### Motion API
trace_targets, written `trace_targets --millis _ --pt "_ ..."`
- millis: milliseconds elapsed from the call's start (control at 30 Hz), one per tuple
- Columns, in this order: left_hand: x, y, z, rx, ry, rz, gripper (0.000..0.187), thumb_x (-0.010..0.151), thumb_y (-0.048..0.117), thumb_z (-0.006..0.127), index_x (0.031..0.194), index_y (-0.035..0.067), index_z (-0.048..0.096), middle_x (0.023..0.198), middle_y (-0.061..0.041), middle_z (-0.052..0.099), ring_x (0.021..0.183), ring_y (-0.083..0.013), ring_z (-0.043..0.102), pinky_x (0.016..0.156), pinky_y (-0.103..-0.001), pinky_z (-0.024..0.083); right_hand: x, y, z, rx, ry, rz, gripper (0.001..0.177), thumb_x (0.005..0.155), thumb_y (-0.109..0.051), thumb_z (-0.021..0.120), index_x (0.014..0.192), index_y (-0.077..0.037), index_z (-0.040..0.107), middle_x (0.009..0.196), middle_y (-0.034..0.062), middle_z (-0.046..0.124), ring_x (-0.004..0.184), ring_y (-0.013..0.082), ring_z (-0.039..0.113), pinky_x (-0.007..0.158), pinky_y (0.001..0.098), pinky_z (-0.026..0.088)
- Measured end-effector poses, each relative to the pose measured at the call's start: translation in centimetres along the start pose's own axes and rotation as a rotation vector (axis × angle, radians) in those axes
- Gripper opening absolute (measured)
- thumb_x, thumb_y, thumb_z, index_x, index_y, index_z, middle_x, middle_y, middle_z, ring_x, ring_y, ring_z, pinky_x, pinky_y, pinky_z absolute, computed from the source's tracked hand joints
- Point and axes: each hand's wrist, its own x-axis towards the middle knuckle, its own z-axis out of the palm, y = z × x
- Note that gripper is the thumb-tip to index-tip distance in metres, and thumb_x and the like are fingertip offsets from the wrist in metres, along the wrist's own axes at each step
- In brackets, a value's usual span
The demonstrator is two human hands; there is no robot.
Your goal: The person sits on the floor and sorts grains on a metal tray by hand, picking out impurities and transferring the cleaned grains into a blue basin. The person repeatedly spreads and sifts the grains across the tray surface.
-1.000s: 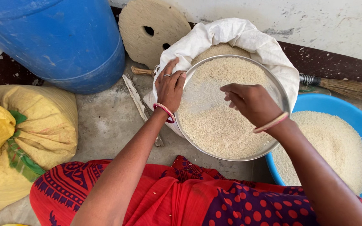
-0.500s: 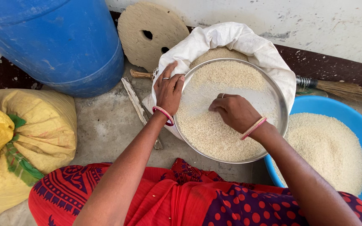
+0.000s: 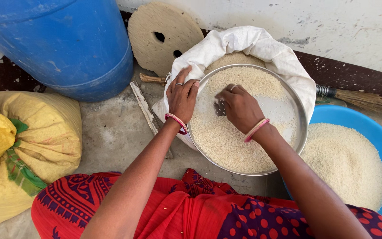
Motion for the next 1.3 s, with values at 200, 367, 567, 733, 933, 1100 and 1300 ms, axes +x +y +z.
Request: trace_targets --millis 200,367,567,733,933,1100,1300 --pt "0.0 0.0 0.0 -0.002 0.001 0.013 0.039 0.106 0.034 0.045 0.116 0.013 0.076 0.160 -0.004 0.042 0.152 -0.0233 0.030 0.122 -0.047 0.016 0.5 -0.4 1.5 -0.071 -0.046 -0.114 0.019 0.090 0.000 0.063 0.105 -0.003 0.074 0.109 0.0129 0.071 0.100 0.0268 0.069 0.090 0.0392 0.059" --pt "-0.1 -0.1 0.1 0.003 -0.009 -0.002 0.039 0.106 0.034 0.045 0.115 0.013 0.076 0.160 -0.004 0.043 0.151 -0.0231 0.031 0.122 -0.047 0.016 0.8 -1.0 1.7 0.002 -0.087 -0.040 0.017 0.095 -0.006 0.065 0.109 -0.004 0.075 0.109 0.0110 0.069 0.099 0.0261 0.065 0.086 0.0399 0.057" --pt "0.0 -0.2 0.1 0.004 0.003 0.012 0.040 0.106 0.035 0.044 0.115 0.012 0.076 0.160 -0.004 0.043 0.151 -0.0233 0.031 0.122 -0.047 0.016 1.1 -1.9 2.0 -0.191 -0.132 -0.098 0.018 0.092 -0.013 0.068 0.107 -0.009 0.078 0.104 0.0102 0.067 0.096 0.0237 0.065 0.085 0.0387 0.058" --pt "0.0 -0.2 0.2 0.007 0.006 0.010 0.040 0.107 0.035 0.043 0.115 0.012 0.076 0.159 -0.005 0.043 0.151 -0.0238 0.031 0.123 -0.047 0.015 0.9 -1.6 1.7 -0.167 -0.182 -0.052 0.019 0.093 -0.016 0.068 0.106 -0.005 0.075 0.105 0.0101 0.067 0.098 0.0241 0.065 0.084 0.0389 0.058" --pt "0.0 -0.1 0.1 0.005 0.002 0.006 0.040 0.106 0.035 0.044 0.115 0.012 0.076 0.160 -0.005 0.043 0.151 -0.0236 0.031 0.122 -0.047 0.015 1.3 -1.8 2.3 -0.176 -0.129 -0.068 0.022 0.094 -0.016 0.067 0.113 -0.006 0.074 0.103 0.0121 0.067 0.097 0.0256 0.066 0.084 0.0400 0.058" --pt "0.0 -0.3 0.2 0.006 0.002 0.009 0.041 0.107 0.035 0.043 0.115 0.012 0.075 0.160 -0.005 0.043 0.152 -0.0237 0.030 0.123 -0.048 0.014 1.2 -1.4 2.3 -0.111 -0.126 -0.048 0.017 0.094 -0.012 0.067 0.107 -0.004 0.073 0.104 0.0120 0.068 0.098 0.0262 0.066 0.087 0.0409 0.057" --pt "0.1 -0.3 0.2 0.005 -0.015 -0.009 0.042 0.106 0.037 0.043 0.114 0.013 0.076 0.160 -0.005 0.042 0.152 -0.0239 0.030 0.123 -0.048 0.013 1.3 -1.6 2.1 -0.084 -0.084 -0.017 0.022 0.094 -0.013 0.067 0.113 -0.004 0.074 0.099 0.0127 0.068 0.094 0.0263 0.067 0.083 0.0399 0.058"
